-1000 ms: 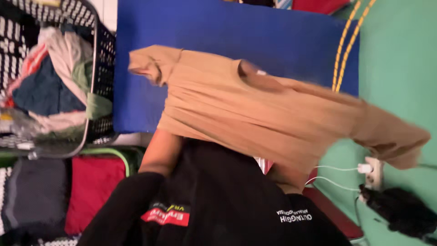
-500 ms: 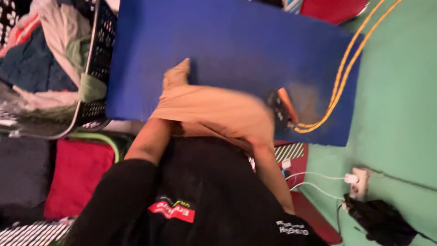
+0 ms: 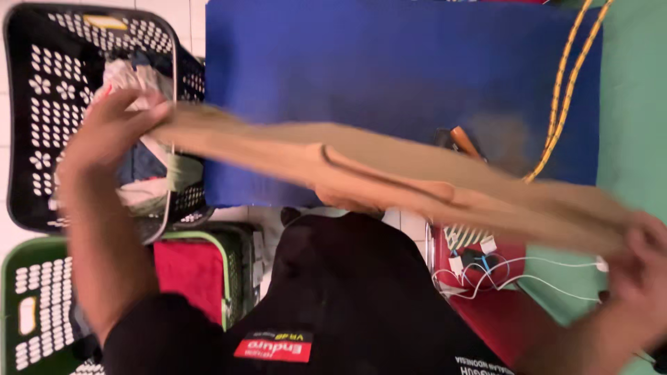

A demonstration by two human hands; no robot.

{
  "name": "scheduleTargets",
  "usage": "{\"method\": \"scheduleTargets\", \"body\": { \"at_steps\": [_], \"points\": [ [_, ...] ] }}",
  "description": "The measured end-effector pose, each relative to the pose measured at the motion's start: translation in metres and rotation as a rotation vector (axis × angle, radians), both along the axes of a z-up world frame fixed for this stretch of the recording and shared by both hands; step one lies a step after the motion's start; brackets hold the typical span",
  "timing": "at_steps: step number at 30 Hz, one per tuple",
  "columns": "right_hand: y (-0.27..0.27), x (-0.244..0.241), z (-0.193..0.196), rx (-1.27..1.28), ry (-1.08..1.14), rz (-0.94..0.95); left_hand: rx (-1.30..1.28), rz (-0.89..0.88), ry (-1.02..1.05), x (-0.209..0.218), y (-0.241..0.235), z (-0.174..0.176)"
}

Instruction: The person irons and folds a shirt and a t-shirt on a table. The person uses an iron to smooth the fabrics, then folds the items by hand and places them into a laundry basket.

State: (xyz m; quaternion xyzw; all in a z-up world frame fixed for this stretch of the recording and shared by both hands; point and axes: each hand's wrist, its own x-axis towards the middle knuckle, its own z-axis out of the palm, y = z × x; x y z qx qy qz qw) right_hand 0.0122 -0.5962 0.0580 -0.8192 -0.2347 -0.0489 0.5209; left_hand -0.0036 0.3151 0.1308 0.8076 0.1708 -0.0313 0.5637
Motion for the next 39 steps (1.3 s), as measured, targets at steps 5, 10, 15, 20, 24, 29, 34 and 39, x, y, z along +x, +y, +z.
{"method": "scheduleTargets", "body": {
  "at_steps": [5, 10, 15, 20, 24, 29, 34, 39],
  "points": [
    [0.012, 0.041, -0.018, 0.064, 0.668, -0.353, -0.501, 0.005, -0.413, -0.028, -0.009, 0.041],
    [0.049, 0.219, -0.064, 0.153, 0.542, -0.449, -0.283, 0.109, -0.469, 0.097, 0.037, -0.055],
    [0.149, 0.241, -0.135, -0.975, 0.040, -0.606, 0.486, 0.611, -0.181, 0.151, -0.036, -0.222],
    [0.198, 0.160, -0.206, -0.906, 0.143, -0.314, 0.424, 0.051, 0.532, 0.050, -0.163, -0.340],
    [0.188, 0.130, -0.210, -1.124, 0.082, -0.372, 0.382, 0.083, 0.168, -0.057, -0.211, -0.367],
    [0.162, 0.164, -0.207, -1.053, 0.075, -0.599, 0.202, 0.066, 0.169, -0.122, -0.228, -0.336],
    [0.154, 0.189, -0.219, -1.133, -0.180, -1.022, 0.733, 0.102, 0.349, -0.073, -0.240, -0.285],
    [0.283, 0.162, -0.253, -0.589, -0.321, -0.577, 1.128, -0.237, -0.033, 0.016, -0.259, -0.319]
  ]
}}
